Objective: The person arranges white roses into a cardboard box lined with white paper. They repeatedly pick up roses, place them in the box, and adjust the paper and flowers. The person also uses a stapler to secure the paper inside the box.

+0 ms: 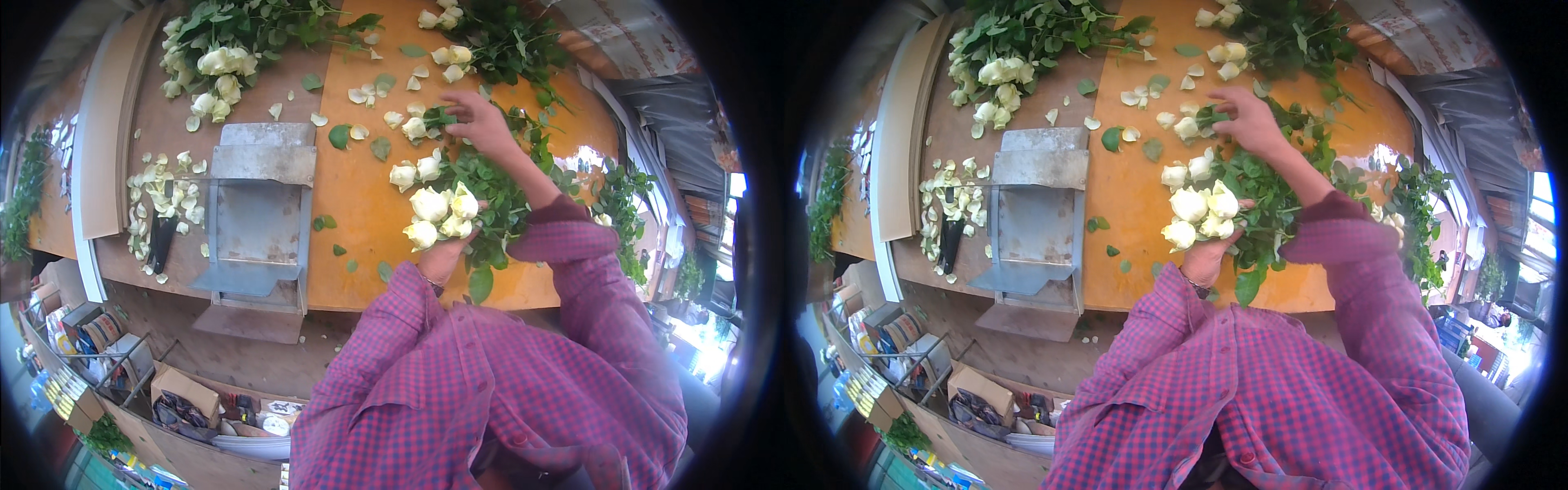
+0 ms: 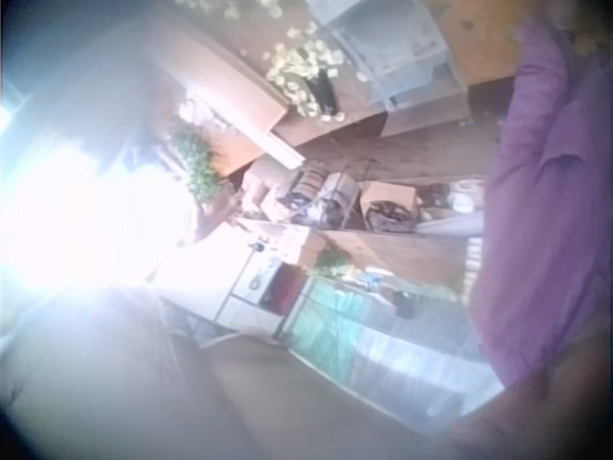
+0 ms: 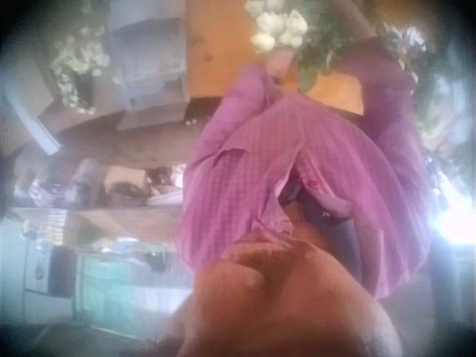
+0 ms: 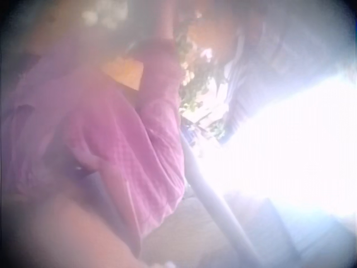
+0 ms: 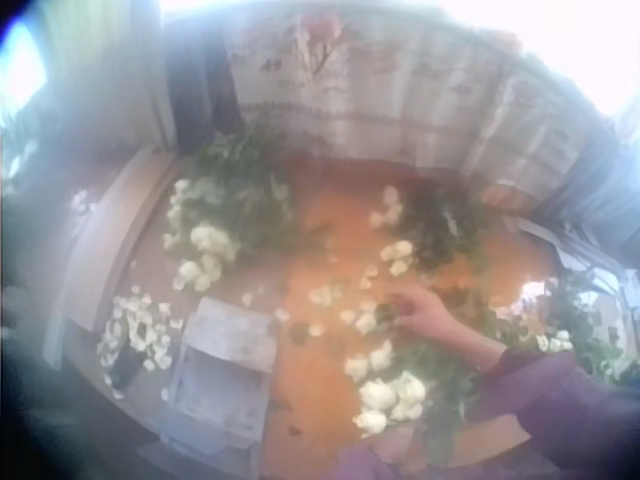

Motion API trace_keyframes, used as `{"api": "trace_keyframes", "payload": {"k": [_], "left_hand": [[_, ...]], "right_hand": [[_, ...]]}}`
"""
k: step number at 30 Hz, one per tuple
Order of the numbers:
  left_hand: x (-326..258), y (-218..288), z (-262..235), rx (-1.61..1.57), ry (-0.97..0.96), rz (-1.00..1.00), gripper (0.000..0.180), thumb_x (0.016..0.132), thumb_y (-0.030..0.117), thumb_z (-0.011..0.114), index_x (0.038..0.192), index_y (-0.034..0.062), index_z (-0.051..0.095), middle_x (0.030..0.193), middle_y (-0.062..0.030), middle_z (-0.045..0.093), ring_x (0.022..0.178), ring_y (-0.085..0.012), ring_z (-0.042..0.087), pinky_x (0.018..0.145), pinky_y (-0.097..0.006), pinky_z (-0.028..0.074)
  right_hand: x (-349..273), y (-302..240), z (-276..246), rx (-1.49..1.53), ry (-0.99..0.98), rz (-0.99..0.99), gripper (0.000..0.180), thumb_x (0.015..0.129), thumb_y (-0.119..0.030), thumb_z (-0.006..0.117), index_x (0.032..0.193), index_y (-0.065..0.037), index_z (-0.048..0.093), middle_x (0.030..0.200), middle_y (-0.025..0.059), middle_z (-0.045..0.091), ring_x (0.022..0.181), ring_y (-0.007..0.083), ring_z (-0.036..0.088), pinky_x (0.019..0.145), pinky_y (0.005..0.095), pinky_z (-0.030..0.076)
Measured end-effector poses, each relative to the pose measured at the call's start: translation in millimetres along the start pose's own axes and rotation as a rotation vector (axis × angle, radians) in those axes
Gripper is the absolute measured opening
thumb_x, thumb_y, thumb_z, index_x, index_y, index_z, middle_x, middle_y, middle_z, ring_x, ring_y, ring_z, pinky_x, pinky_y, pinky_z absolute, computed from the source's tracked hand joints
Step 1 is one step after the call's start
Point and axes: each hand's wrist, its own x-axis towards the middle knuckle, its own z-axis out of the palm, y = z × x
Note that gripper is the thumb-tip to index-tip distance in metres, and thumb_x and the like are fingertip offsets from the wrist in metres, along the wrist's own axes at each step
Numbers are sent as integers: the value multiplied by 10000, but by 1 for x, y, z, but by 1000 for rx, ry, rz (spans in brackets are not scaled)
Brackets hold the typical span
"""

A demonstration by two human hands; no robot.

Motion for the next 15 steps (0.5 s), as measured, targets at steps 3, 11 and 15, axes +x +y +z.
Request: {"api": "trace_keyframes", "payload": {"k": [3, 11, 15], "left_hand": [[-1, -2, -5, -40, 10, -7, 358, 1004, 32, 672, 1360, 67, 676, 1332, -25, 685, 1248, -175, 599, 1099, -344, 459], [5, -3, -5, -211, 105, 25, 389, 1000, 14, 681, 1385, 49, 629, 1319, -45, 699, 1245, -191, 611, 1100, -364, 475], [17, -7, -5, -107, 177, 145, 362, 1032, 92, 696, 1384, 42, 628, 1320, -47, 693, 1233, -192, 615, 1085, -364, 489]], "right_hand": [[19, 27, 15, -572, -33, -185, 602, 802, 14, 751, 1382, -104, 640, 1384, 111, 650, 1296, 318, 626, 1103, 443, 512], [43, 48, 5, -548, -14, -108, 273, 869, -93, 769, 1138, -62, 732, 1080, 116, 713, 999, 337, 686, 843, 420, 541], [7, -1, -16, -236, 134, -236, 190, 920, -100, 772, 1096, -39, 736, 1000, 107, 702, 915, 264, 675, 810, 359, 531]]}}
